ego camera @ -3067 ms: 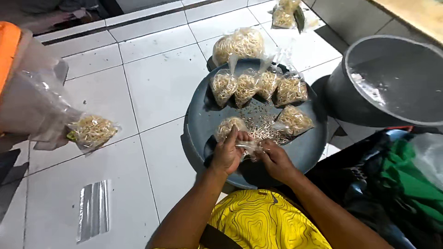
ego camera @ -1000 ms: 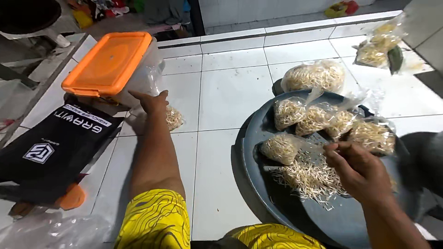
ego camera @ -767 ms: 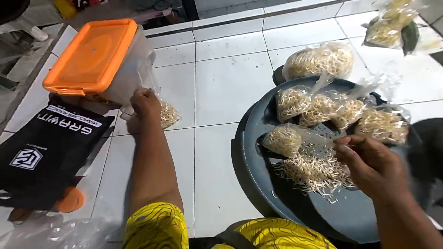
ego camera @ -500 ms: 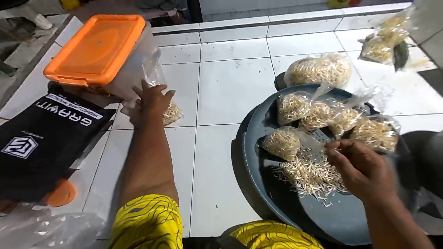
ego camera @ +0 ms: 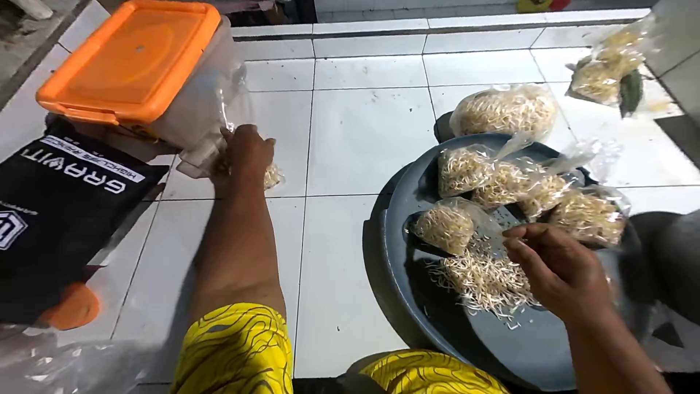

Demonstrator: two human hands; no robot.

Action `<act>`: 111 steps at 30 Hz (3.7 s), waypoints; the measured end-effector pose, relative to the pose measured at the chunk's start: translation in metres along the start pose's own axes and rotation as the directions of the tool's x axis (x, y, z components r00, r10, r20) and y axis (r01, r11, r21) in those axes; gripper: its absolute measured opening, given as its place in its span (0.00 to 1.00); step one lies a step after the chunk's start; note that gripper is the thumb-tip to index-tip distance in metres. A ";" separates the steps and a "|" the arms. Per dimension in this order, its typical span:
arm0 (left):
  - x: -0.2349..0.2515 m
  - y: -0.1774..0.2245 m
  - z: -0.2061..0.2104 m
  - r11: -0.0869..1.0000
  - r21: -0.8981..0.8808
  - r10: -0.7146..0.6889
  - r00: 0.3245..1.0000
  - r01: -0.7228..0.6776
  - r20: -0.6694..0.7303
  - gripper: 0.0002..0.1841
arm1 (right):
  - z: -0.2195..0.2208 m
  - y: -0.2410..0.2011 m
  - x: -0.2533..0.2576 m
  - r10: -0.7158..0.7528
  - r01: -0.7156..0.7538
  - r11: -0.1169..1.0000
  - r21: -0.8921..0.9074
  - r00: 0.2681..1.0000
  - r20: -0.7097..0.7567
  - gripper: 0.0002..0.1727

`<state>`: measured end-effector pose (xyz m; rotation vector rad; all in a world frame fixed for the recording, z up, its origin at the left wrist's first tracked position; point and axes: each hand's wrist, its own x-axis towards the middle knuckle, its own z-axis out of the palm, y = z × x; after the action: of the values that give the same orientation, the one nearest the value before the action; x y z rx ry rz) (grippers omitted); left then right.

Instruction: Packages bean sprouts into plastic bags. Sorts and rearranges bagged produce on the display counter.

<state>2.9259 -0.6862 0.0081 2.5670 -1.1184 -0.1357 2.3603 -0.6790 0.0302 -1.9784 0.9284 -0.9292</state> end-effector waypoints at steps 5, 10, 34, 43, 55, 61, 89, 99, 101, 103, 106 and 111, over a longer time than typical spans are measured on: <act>-0.018 -0.010 -0.020 0.947 -0.321 -0.078 0.960 -0.012 -0.267 0.18 | -0.012 0.001 0.002 -0.014 0.012 0.996 -0.085 1.000 -0.024 0.13; -0.053 -0.018 -0.043 0.700 -0.664 -0.044 0.913 -0.261 -0.405 0.09 | -0.030 -0.011 0.015 -0.063 0.054 0.983 -0.178 0.997 -0.046 0.15; -0.280 0.163 -0.021 0.325 -0.734 0.650 0.705 -0.596 -0.284 0.10 | -0.035 -0.099 0.064 -0.232 0.202 0.920 -0.335 0.971 -0.052 0.08; -0.321 0.195 0.035 0.127 -0.982 0.604 0.774 0.140 0.189 0.11 | 0.035 -0.060 -0.010 -0.112 0.101 0.988 -0.115 0.990 -0.088 0.11; -0.319 0.180 0.055 0.336 -0.853 0.608 0.783 -0.399 -0.127 0.04 | 0.044 -0.027 -0.026 0.090 -0.089 0.996 0.013 0.993 -0.072 0.06; -0.322 0.189 0.038 0.375 -0.534 0.732 0.596 -0.758 -0.331 0.05 | 0.013 -0.031 0.001 0.056 -0.086 0.986 -0.141 0.977 -0.206 0.06; -0.290 0.172 0.021 0.644 -0.420 0.608 0.761 -0.639 -0.226 0.21 | -0.096 0.084 -0.065 0.424 -0.826 0.448 -0.341 0.532 -0.733 0.32; -0.291 0.173 0.015 0.664 -0.426 0.628 0.768 -0.614 -0.128 0.17 | -0.025 0.105 -0.093 0.451 -0.505 0.533 -0.679 0.848 -0.277 0.30; -0.288 0.172 0.013 0.671 -0.412 0.628 0.768 -0.616 -0.125 0.20 | -0.011 0.086 -0.100 0.433 -0.446 0.573 -0.687 0.877 -0.208 0.32; -0.288 0.175 0.011 0.658 -0.425 0.643 0.758 -0.622 -0.113 0.22 | 0.003 0.078 -0.105 0.361 -0.326 0.607 -0.725 0.926 -0.114 0.48; -0.290 0.187 0.011 0.623 -0.449 0.665 0.736 -0.641 -0.128 0.22 | 0.014 0.083 -0.099 0.285 -0.202 0.621 -0.757 0.958 -0.021 0.51; -0.288 0.185 0.008 0.622 -0.430 0.682 0.722 -0.655 -0.113 0.23 | -0.004 0.075 -0.118 0.268 -0.160 0.643 -0.749 0.963 0.024 0.17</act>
<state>2.5982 -0.5959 0.0504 1.6150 -1.7610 -0.2502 2.2789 -0.6164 -0.0655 -2.4699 1.6085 -0.2532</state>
